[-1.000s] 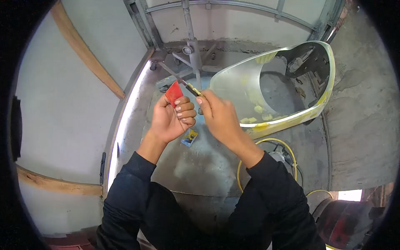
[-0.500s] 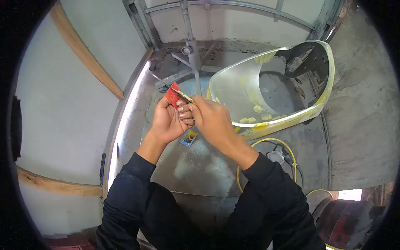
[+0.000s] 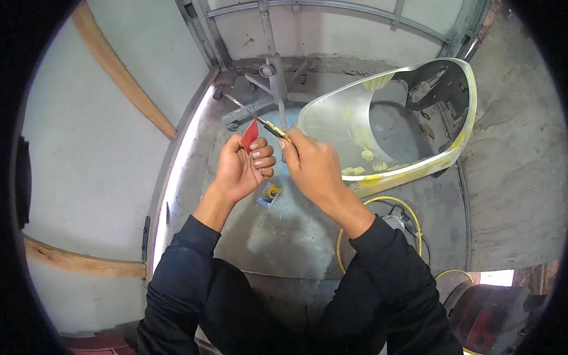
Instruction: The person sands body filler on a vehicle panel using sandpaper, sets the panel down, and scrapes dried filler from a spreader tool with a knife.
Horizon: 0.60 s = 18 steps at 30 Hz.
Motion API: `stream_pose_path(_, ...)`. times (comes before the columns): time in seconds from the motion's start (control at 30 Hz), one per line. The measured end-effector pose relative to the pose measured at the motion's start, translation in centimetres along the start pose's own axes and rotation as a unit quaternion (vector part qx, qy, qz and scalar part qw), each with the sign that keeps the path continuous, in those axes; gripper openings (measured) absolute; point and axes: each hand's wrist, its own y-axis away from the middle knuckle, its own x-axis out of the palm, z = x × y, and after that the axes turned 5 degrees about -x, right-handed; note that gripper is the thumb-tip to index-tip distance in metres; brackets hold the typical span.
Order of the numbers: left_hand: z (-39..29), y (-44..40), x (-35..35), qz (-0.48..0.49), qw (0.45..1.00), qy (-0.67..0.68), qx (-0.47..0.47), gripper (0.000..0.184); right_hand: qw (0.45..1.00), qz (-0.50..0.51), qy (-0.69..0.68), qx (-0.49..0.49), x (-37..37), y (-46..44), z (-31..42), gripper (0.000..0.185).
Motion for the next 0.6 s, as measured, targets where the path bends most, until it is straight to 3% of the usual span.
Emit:
stream_pose_path(0.17, -0.32, 0.20, 0.20, -0.071, 0.994, -0.060, 0.049, 0.020, 0.999, -0.006, 0.038, -0.021, -0.40, -0.11, 0.21, 0.014)
stream_pose_path(0.6, -0.47, 0.16, -0.27, -0.093, 0.992, -0.049, 0.065, 0.019, 0.997, 0.012, 0.058, -0.058, -0.49, 0.15, 0.46, 0.012)
